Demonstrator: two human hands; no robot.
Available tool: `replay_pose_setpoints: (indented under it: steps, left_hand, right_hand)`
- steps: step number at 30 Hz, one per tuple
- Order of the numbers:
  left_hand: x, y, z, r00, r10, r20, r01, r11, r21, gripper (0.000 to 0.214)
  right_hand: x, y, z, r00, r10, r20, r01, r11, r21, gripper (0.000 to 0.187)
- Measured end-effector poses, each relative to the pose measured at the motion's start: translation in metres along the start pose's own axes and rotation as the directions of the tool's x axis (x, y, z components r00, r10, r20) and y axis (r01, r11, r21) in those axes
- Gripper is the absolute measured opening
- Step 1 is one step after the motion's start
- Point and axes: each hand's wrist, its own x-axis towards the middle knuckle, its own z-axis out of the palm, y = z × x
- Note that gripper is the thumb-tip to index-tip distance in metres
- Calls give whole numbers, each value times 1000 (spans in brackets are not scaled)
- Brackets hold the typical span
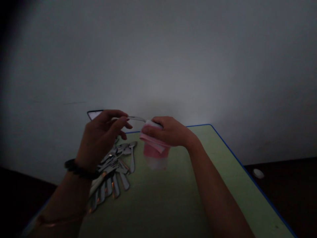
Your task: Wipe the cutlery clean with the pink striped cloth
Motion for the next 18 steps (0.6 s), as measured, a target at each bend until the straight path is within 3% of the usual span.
replay_pose_setpoints:
  steps: [13,18]
  left_hand:
    - [2,-8,7,998,59,29,-57,996,-72,21]
    - [3,-5,9,996,88,-21,-90,991,-102,23]
  right_hand:
    - [2,-1,4,997,-3,-72,2,1000,-7,37]
    - [5,0,6,994,-47,-95,49,999,22,40]
